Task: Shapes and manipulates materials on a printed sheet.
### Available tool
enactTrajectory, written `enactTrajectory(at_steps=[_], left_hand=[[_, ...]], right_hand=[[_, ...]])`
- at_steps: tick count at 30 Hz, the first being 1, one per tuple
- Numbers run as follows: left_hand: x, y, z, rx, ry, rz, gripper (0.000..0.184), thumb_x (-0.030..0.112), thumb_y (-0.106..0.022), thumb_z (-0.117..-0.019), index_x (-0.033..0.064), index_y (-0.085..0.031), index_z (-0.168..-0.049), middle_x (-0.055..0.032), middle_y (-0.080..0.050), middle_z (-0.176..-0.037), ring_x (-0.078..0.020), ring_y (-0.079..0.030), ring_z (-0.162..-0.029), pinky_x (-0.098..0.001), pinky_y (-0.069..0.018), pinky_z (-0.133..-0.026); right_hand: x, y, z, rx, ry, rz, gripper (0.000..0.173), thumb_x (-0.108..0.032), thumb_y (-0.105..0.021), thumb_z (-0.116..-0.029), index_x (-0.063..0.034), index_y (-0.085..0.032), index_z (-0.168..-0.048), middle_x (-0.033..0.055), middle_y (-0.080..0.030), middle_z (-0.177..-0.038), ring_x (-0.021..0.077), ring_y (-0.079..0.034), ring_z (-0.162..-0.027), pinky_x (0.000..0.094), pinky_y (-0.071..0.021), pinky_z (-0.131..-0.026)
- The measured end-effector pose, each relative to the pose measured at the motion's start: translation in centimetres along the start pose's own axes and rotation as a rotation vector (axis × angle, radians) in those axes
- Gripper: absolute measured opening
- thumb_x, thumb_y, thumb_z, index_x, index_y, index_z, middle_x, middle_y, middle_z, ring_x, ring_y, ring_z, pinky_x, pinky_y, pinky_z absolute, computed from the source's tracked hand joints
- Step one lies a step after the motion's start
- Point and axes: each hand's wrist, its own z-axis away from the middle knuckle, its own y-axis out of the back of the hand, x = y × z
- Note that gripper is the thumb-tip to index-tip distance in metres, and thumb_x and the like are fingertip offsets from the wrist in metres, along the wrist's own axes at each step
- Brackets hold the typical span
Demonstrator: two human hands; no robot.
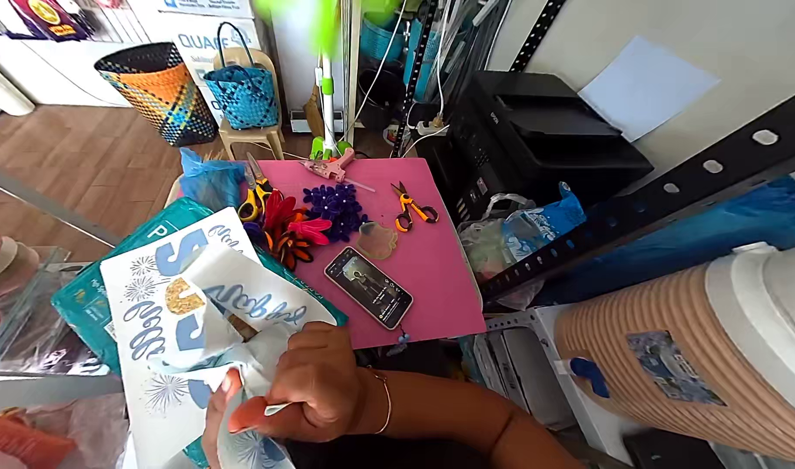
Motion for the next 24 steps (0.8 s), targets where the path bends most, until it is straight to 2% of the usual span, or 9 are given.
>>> enactTrajectory(at_steps=[3,5,7,10,12,15,19,21,24], left_hand=[[-2.2,5.8,2.3,-0.010,0.007,-0.012,0.024,0.037,-0.054,-0.1029,0.0253,-0.075,-0.109,0.0099,-0.074,-0.103,0.0030,-0.067,-0.098,-0.0173,-0.0535,-0.087],[-3.6,10.6,3.7,-0.061,0.027,-0.100,0.026,0.027,-0.043,-0.1073,0.0220,-0.066,-0.119,0.0093,-0.072,-0.112,0.0013,-0.065,-0.107,-0.0200,-0.0530,-0.093],[-0.9,5.6,2.5,0.121,0.070,-0.243,0.016,0.028,-0.056,-0.1029,0.0269,-0.067,-0.114,0.0172,-0.072,-0.107,0.0058,-0.064,-0.105,-0.0180,-0.0504,-0.096],[-0.2,3.3,-1.1,-0.221,-0.221,-0.287,0.037,0.040,-0.066,-0.0959,0.0250,-0.063,-0.129,0.0155,-0.066,-0.125,0.0040,-0.058,-0.116,-0.0161,-0.0457,-0.101],[0.0,2.9,-1.2,-0.228,-0.201,-0.242,0.037,0.037,-0.071,-0.0927,0.0241,-0.065,-0.126,0.0130,-0.068,-0.121,0.0029,-0.061,-0.111,-0.0167,-0.0491,-0.096],[0.3,1.9,-1.3,-0.223,-0.152,-0.231,0.037,0.040,-0.066,-0.0963,0.0252,-0.065,-0.130,0.0126,-0.067,-0.125,0.0017,-0.060,-0.116,-0.0180,-0.0480,-0.101],[0.6,-0.4,0.5,0.110,-0.023,-0.234,0.023,0.038,-0.066,-0.0951,0.0286,-0.069,-0.116,0.0135,-0.074,-0.110,0.0029,-0.066,-0.106,-0.0177,-0.0523,-0.095],[0.2,-0.4,0.5,0.182,0.017,-0.195,0.016,0.033,-0.064,-0.0974,0.0254,-0.065,-0.112,0.0116,-0.075,-0.102,0.0021,-0.068,-0.098,-0.0180,-0.0556,-0.088],[-0.8,-0.2,-0.2,0.225,-0.035,-0.214,0.025,0.037,-0.057,-0.1024,0.0180,-0.061,-0.117,0.0095,-0.074,-0.100,-0.0002,-0.069,-0.095,-0.0193,-0.0575,-0.086]], right_hand=[[-0.7,-1.1,-0.6,0.023,-0.117,0.164,0.027,-0.030,-0.068,-0.0943,-0.0093,-0.064,-0.078,0.0028,-0.060,-0.067,0.0148,-0.055,-0.066,0.0290,-0.0434,-0.066],[-1.3,-1.4,-1.0,0.012,-0.255,0.268,0.028,-0.045,-0.072,-0.0896,-0.0171,-0.067,-0.088,0.0052,-0.061,-0.096,0.0191,-0.056,-0.102,0.0355,-0.0419,-0.095],[-1.2,-1.7,-0.8,0.071,-0.331,0.301,0.053,-0.062,-0.070,-0.0835,-0.0183,-0.061,-0.113,0.0174,-0.052,-0.133,0.0317,-0.044,-0.133,0.0473,-0.0351,-0.110],[-0.9,-1.5,-0.3,0.073,-0.396,0.112,0.108,-0.070,-0.074,-0.0760,-0.0082,-0.027,-0.151,0.0357,-0.019,-0.158,0.0448,-0.022,-0.150,0.0548,-0.0258,-0.120],[-1.0,-1.2,-0.3,0.019,-0.445,-0.035,0.126,-0.066,-0.078,-0.0744,0.0050,-0.014,-0.156,0.0400,-0.025,-0.156,0.0398,-0.035,-0.146,0.0464,-0.0374,-0.117],[-1.1,-0.9,-0.5,-0.062,-0.529,-0.044,0.111,-0.062,-0.072,-0.0815,0.0189,-0.031,-0.146,0.0283,-0.062,-0.126,0.0242,-0.064,-0.115,0.0380,-0.0552,-0.097],[-1.0,-0.8,-1.0,-0.145,-0.628,0.001,0.061,-0.045,-0.072,-0.0883,0.0069,-0.066,-0.119,0.0140,-0.072,-0.105,0.0166,-0.068,-0.097,0.0350,-0.0567,-0.085],[-0.5,-0.9,-0.9,-0.166,-0.680,-0.033,0.048,-0.039,-0.073,-0.0891,0.0038,-0.068,-0.108,0.0106,-0.071,-0.097,0.0122,-0.069,-0.088,0.0324,-0.0578,-0.074],[0.7,-1.2,-0.3,-0.143,-0.831,-0.142,0.042,-0.034,-0.073,-0.0904,0.0039,-0.067,-0.108,0.0102,-0.070,-0.097,0.0122,-0.068,-0.089,0.0345,-0.0585,-0.077]])
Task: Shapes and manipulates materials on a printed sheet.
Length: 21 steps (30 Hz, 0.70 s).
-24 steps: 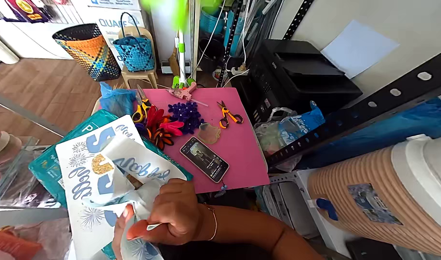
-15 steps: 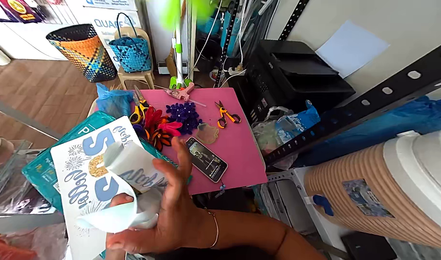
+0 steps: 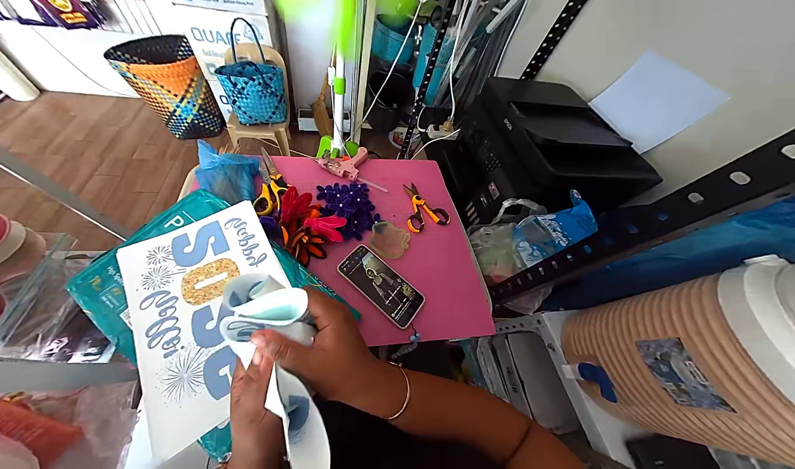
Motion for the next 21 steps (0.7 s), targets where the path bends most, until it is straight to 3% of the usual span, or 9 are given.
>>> enactTrajectory(at_steps=[2,5,7,8,10,13,15,17,21], left_hand=[[-0.7,-0.1,-0.7,0.038,-0.114,-0.187,0.041,0.047,-0.047,-0.1054,0.0125,-0.053,-0.127,0.0114,-0.070,-0.108,0.0017,-0.066,-0.102,-0.0185,-0.0559,-0.090],[-2.1,1.2,-1.6,-0.092,-0.368,-0.426,0.100,0.071,-0.047,-0.0942,-0.0106,-0.025,-0.148,-0.0055,-0.051,-0.144,-0.0038,-0.051,-0.131,-0.0248,-0.0446,-0.110],[-2.0,1.6,-1.6,-0.203,-0.399,-0.454,0.123,0.083,-0.055,-0.0795,-0.0073,-0.017,-0.154,-0.0093,-0.038,-0.156,-0.0065,-0.041,-0.141,-0.0268,-0.0394,-0.116],[-2.0,2.0,-1.6,-0.261,-0.414,-0.507,0.126,0.086,-0.059,-0.0747,0.0030,-0.015,-0.159,-0.0057,-0.033,-0.161,-0.0067,-0.038,-0.144,-0.0275,-0.0371,-0.118],[-1.6,2.4,-1.9,-0.301,-0.425,-0.590,0.127,0.080,-0.073,-0.0681,0.0165,-0.017,-0.162,0.0015,-0.033,-0.162,-0.0054,-0.040,-0.143,-0.0269,-0.0379,-0.118],[-0.7,2.5,-2.6,-0.295,-0.365,-0.520,0.116,0.062,-0.082,-0.0732,0.0080,-0.023,-0.157,0.0012,-0.045,-0.152,-0.0060,-0.049,-0.134,-0.0254,-0.0447,-0.112],[-0.3,2.4,-3.0,-0.269,-0.265,-0.371,0.089,0.053,-0.084,-0.0761,0.0140,-0.042,-0.144,0.0074,-0.062,-0.132,-0.0047,-0.062,-0.117,-0.0237,-0.0539,-0.100],[-0.2,2.5,-3.5,-0.281,-0.195,-0.273,0.065,0.048,-0.082,-0.0798,0.0179,-0.059,-0.132,0.0084,-0.069,-0.121,-0.0042,-0.067,-0.107,-0.0222,-0.0567,-0.092],[-0.5,2.6,-3.8,-0.337,-0.133,-0.222,0.052,0.044,-0.079,-0.0852,0.0182,-0.065,-0.128,0.0075,-0.071,-0.121,-0.0035,-0.068,-0.105,-0.0216,-0.0566,-0.092]], right_hand=[[1.1,0.0,-0.4,0.022,-0.102,-0.067,0.041,-0.033,-0.073,-0.0908,0.0027,-0.067,-0.110,0.0092,-0.072,-0.095,0.0120,-0.070,-0.088,0.0358,-0.0596,-0.079],[1.9,0.1,-0.7,0.057,-0.192,-0.125,0.036,-0.029,-0.073,-0.0920,0.0018,-0.067,-0.109,0.0075,-0.072,-0.092,0.0102,-0.070,-0.086,0.0337,-0.0598,-0.079],[1.8,0.3,-0.8,0.051,-0.276,-0.189,0.035,-0.025,-0.071,-0.0939,0.0034,-0.066,-0.113,0.0080,-0.072,-0.095,0.0091,-0.070,-0.089,0.0316,-0.0593,-0.083],[1.8,0.4,-0.8,0.047,-0.310,-0.198,0.036,-0.026,-0.071,-0.0941,0.0029,-0.066,-0.114,0.0081,-0.072,-0.096,0.0092,-0.070,-0.089,0.0319,-0.0589,-0.083],[2.0,0.2,-0.8,0.038,-0.330,-0.184,0.037,-0.029,-0.072,-0.0936,0.0009,-0.066,-0.114,0.0073,-0.073,-0.095,0.0093,-0.070,-0.089,0.0329,-0.0594,-0.082],[2.0,-0.3,-0.5,0.033,-0.262,-0.058,0.037,-0.035,-0.071,-0.0932,-0.0011,-0.070,-0.106,0.0063,-0.072,-0.090,0.0107,-0.070,-0.085,0.0359,-0.0589,-0.078],[2.0,-0.6,0.2,0.015,-0.088,0.118,0.035,-0.034,-0.069,-0.0951,-0.0001,-0.072,-0.100,0.0088,-0.072,-0.090,0.0152,-0.070,-0.085,0.0398,-0.0585,-0.075],[1.7,-0.8,0.8,0.015,0.072,0.285,0.029,-0.028,-0.067,-0.0960,0.0001,-0.071,-0.092,0.0100,-0.069,-0.084,0.0181,-0.069,-0.079,0.0386,-0.0567,-0.066],[0.4,-0.5,0.8,-0.027,0.027,0.451,0.036,-0.030,-0.055,-0.1034,-0.0006,-0.069,-0.089,0.0092,-0.064,-0.079,0.0199,-0.066,-0.073,0.0377,-0.0523,-0.060]])
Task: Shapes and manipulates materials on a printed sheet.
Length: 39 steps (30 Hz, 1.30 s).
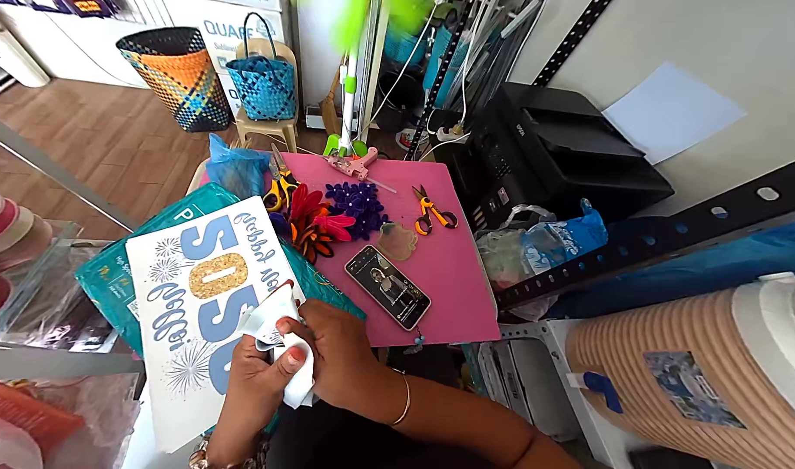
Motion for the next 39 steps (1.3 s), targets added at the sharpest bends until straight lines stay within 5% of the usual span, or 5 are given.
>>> enactTrajectory(at_steps=[14,21,26,32,39], left_hand=[[0.8,-1.2,0.2,0.293,0.228,0.186,0.018,0.009,-0.071,-0.0884,0.0115,-0.064,-0.106,0.0013,-0.077,-0.088,-0.0066,-0.074,-0.079,-0.0247,-0.0626,-0.074],[1.1,-0.2,0.2,0.316,0.152,0.448,0.046,0.039,-0.079,-0.0852,0.0138,-0.065,-0.122,-0.0062,-0.074,-0.116,-0.0157,-0.073,-0.103,-0.0338,-0.0623,-0.085],[1.3,-1.6,0.3,0.257,0.119,0.378,0.068,0.037,-0.083,-0.0815,0.0157,-0.040,-0.130,0.0057,-0.073,-0.105,-0.0057,-0.072,-0.095,-0.0258,-0.0626,-0.082],[0.6,-2.2,1.1,0.260,0.108,0.464,0.020,0.035,-0.075,-0.0884,0.0212,-0.072,-0.102,0.0012,-0.077,-0.095,-0.0064,-0.074,-0.088,-0.0248,-0.0619,-0.080],[2.6,-2.9,0.6,0.234,0.162,0.458,0.016,0.025,-0.078,-0.0866,0.0194,-0.071,-0.100,0.0009,-0.078,-0.092,-0.0060,-0.074,-0.083,-0.0237,-0.0625,-0.076]], right_hand=[[1.0,0.4,-0.3,0.174,-0.244,-0.640,0.035,-0.016,-0.047,-0.1012,0.0068,-0.045,-0.127,0.0179,-0.050,-0.134,0.0162,-0.047,-0.130,0.0319,-0.0406,-0.108],[2.0,0.8,2.8,-0.085,-0.225,-0.910,0.108,-0.034,-0.084,-0.0804,0.0087,-0.015,-0.152,0.0161,-0.045,-0.147,0.0123,-0.055,-0.129,0.0302,-0.0508,-0.104],[0.3,0.9,3.2,-0.181,-0.260,-1.084,0.036,0.004,-0.073,-0.0857,0.0023,-0.059,-0.119,-0.0013,-0.073,-0.103,0.0034,-0.069,-0.099,0.0258,-0.0562,-0.095],[1.7,0.4,2.7,-0.041,0.030,-0.694,0.080,-0.018,-0.083,-0.0795,0.0149,-0.045,-0.141,0.0298,-0.038,-0.154,0.0257,-0.039,-0.145,0.0351,-0.0341,-0.121],[1.8,1.0,3.0,0.063,0.230,-0.483,0.077,-0.035,-0.082,-0.0813,0.0093,-0.052,-0.138,0.0209,-0.057,-0.139,0.0246,-0.050,-0.134,0.0426,-0.0370,-0.116]])
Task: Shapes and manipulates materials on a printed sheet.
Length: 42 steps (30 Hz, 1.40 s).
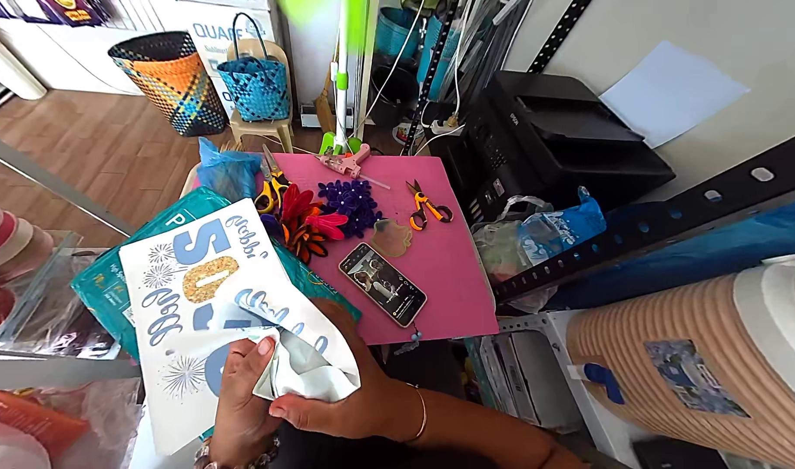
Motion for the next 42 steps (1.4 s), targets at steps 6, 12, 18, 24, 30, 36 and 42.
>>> enactTrajectory(at_steps=[6,12,18,24,30,36,42], left_hand=[[-0.6,1.4,-0.4,-0.285,-0.001,0.346,0.029,0.018,-0.071,-0.0921,0.0131,-0.071,-0.120,-0.0015,-0.070,-0.118,-0.0109,-0.066,-0.113,-0.0241,-0.0549,-0.094],[-0.3,1.3,-0.9,-0.365,-0.050,0.451,0.019,0.011,-0.073,-0.0868,0.0057,-0.073,-0.105,-0.0077,-0.070,-0.111,-0.0196,-0.065,-0.112,-0.0309,-0.0521,-0.099],[-0.4,3.5,-0.1,-0.346,0.093,0.619,0.020,0.011,-0.067,-0.0913,0.0070,-0.072,-0.110,-0.0080,-0.069,-0.116,-0.0230,-0.063,-0.120,-0.0397,-0.0464,-0.109],[-0.7,2.7,0.9,-0.237,0.111,0.518,0.021,0.012,-0.069,-0.0905,0.0149,-0.074,-0.111,-0.0029,-0.070,-0.116,-0.0147,-0.067,-0.113,-0.0310,-0.0553,-0.096],[-0.4,2.3,0.7,-0.205,-0.145,0.039,0.021,0.015,-0.075,-0.0883,0.0204,-0.075,-0.109,0.0052,-0.072,-0.112,-0.0049,-0.066,-0.108,-0.0199,-0.0541,-0.092],[-1.2,6.1,-1.1,-0.317,-0.160,0.135,0.035,0.024,-0.066,-0.0967,0.0136,-0.064,-0.130,-0.0065,-0.066,-0.130,-0.0228,-0.062,-0.123,-0.0379,-0.0507,-0.105],[-2.8,10.8,-0.9,-0.340,-0.047,0.428,0.023,0.016,-0.062,-0.0974,0.0042,-0.065,-0.118,-0.0150,-0.066,-0.121,-0.0301,-0.061,-0.123,-0.0441,-0.0498,-0.106]], right_hand=[[0.8,0.1,-0.1,-0.095,0.295,-0.055,0.033,-0.027,-0.075,-0.0921,-0.0132,-0.064,-0.120,0.0098,-0.059,-0.135,0.0286,-0.046,-0.138,0.0448,-0.0382,-0.117],[-0.8,0.8,-0.5,-0.153,0.436,0.150,0.019,-0.025,-0.071,-0.0957,-0.0137,-0.073,-0.111,0.0050,-0.072,-0.120,0.0305,-0.051,-0.136,0.0486,-0.0336,-0.119],[-3.5,1.8,-1.2,-0.513,0.397,0.583,0.036,-0.024,-0.062,-0.1009,-0.0198,-0.064,-0.137,0.0010,-0.062,-0.142,0.0323,-0.041,-0.147,0.0610,-0.0306,-0.118],[-3.7,1.1,-1.4,-0.379,0.190,0.170,0.066,-0.036,-0.084,-0.0808,-0.0001,-0.055,-0.128,0.0256,-0.054,-0.140,0.0349,-0.048,-0.139,0.0473,-0.0423,-0.114],[-3.7,-0.2,-1.6,-0.107,-0.064,-0.168,0.053,-0.011,-0.073,-0.0903,0.0178,-0.054,-0.131,0.0249,-0.067,-0.126,0.0256,-0.062,-0.125,0.0374,-0.0473,-0.110],[-1.3,-0.8,-0.4,-0.145,0.453,0.137,0.023,-0.005,-0.054,-0.1025,-0.0066,-0.076,-0.109,0.0108,-0.074,-0.119,0.0248,-0.064,-0.124,0.0437,-0.0446,-0.112],[-1.0,0.7,-1.4,-0.631,0.506,0.357,0.034,-0.019,-0.057,-0.1019,-0.0059,-0.067,-0.132,0.0117,-0.064,-0.139,0.0307,-0.049,-0.141,0.0478,-0.0292,-0.123]])
